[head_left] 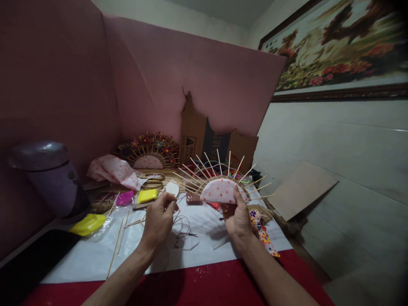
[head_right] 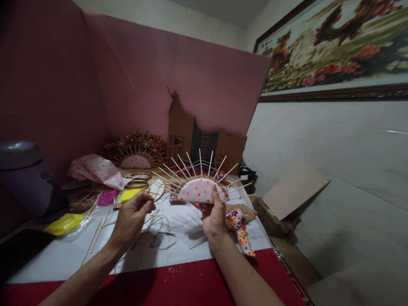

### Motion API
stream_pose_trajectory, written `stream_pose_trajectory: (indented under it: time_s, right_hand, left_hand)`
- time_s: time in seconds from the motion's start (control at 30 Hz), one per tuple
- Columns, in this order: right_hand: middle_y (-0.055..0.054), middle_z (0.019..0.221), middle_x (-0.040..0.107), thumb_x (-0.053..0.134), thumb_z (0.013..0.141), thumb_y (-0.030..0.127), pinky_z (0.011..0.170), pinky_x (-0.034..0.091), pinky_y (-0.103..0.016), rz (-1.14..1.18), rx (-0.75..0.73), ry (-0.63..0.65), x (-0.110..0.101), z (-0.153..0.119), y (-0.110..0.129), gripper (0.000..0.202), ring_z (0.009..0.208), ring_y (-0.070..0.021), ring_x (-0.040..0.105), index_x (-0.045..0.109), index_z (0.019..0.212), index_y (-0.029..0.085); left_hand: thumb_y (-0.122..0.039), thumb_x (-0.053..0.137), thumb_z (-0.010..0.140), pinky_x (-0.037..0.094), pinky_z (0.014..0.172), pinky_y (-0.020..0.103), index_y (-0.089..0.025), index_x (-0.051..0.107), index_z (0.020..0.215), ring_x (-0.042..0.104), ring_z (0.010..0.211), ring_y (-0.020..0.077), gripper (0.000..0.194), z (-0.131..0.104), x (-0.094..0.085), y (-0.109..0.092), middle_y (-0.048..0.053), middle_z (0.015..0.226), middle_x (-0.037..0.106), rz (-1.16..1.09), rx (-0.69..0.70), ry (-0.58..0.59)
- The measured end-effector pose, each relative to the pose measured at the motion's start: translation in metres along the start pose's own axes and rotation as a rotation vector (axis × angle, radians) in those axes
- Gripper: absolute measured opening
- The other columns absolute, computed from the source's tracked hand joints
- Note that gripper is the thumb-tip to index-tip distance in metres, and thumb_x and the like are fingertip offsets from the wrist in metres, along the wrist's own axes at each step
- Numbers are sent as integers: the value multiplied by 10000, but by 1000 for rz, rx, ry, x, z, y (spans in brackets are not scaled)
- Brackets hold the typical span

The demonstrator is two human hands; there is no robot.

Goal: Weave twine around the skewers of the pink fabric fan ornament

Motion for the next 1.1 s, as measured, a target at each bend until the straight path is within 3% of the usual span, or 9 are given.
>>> stream_pose_trajectory:
  time_s: [0.53,0.77,0.97,1.1]
  right_hand:
    - [30,734,686,760,636,315,556,551,-265,-30,-42,25,4,-2,4,325,612,-136,631,585,885,199]
    - [16,742,694,758,640,307,581,552,-252,16,10,52,7,-1,0,322,629,-130,636,603,895,186]
    - [17,751,693,780,604,298,545,543,-237,18,66,59,6,-7,-10,362,623,-130,639,598,898,193]
    - [43,704,665,806,564,286,488,509,-194,-7,83,58,6,-14,-16,388,572,-104,616,594,875,195]
  left_hand:
    - [-198,531,737,414,634,289,-201,545,690,539,636,155,50,-2,7,-5,-21,647,571,-20,32,64]
    - [-190,551,712,419,626,299,-191,567,661,561,624,170,54,3,4,10,-11,614,593,-14,-39,45]
    - [-408,606,749,426,785,293,-160,645,808,601,845,183,259,4,10,12,39,815,675,-370,-170,68]
    - [-473,669,683,459,702,285,-124,640,766,599,704,158,361,-1,14,17,52,736,665,-590,-340,55]
Point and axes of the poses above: each hand's wrist, its own z-axis towards the middle knuckle, its own x-axis out of the palm, y = z × x, the point moved 9 cm from there along z, towards the middle knuckle
